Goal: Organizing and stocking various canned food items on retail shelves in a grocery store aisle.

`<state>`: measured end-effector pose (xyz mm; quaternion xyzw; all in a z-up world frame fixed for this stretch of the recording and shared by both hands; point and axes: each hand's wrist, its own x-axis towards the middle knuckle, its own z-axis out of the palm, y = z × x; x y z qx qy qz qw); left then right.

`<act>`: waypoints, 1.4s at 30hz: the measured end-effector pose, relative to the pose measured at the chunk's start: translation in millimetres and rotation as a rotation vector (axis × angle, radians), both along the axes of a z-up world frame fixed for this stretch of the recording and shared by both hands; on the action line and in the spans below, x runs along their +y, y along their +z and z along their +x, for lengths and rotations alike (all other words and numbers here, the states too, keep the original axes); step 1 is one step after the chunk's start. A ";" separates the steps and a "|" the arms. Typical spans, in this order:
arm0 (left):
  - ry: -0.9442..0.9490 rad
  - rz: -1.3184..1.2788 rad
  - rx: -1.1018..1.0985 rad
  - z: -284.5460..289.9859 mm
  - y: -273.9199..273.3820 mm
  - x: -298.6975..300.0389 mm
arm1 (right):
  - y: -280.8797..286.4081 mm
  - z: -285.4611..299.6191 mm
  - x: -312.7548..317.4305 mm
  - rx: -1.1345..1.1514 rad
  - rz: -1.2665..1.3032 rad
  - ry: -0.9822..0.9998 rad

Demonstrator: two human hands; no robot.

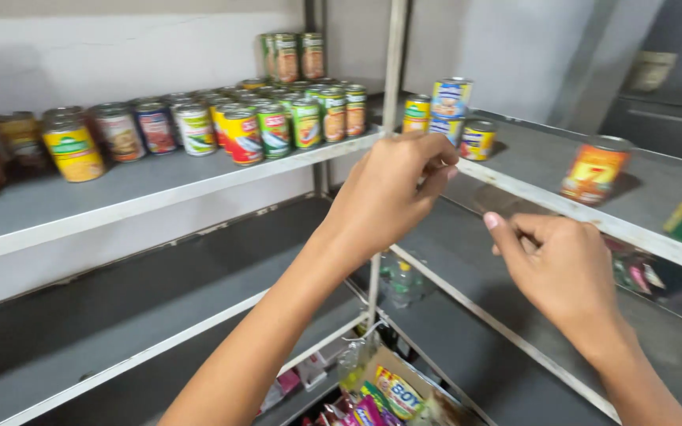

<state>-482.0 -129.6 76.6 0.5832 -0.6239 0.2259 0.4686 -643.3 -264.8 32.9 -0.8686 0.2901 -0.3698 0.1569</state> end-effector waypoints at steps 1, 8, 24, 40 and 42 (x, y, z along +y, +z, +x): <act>-0.039 -0.002 0.004 -20.5 -1.5 -9.3 | -3.6 -25.1 -8.2 0.004 -0.002 -0.039; -0.327 -0.018 -0.100 -169.0 -10.8 -83.8 | 0.8 -200.4 -42.7 -0.267 -0.159 -0.258; -0.918 0.284 0.032 -499.7 -9.2 -220.7 | 10.3 -522.9 -91.6 -0.444 -0.388 -0.622; -0.810 -0.312 0.292 -763.4 21.3 -459.9 | 24.5 -713.6 -153.6 -0.673 -0.332 -0.424; -0.883 -0.141 0.389 -768.8 33.4 -461.6 | 30.4 -722.9 -155.8 -0.619 -0.255 -0.483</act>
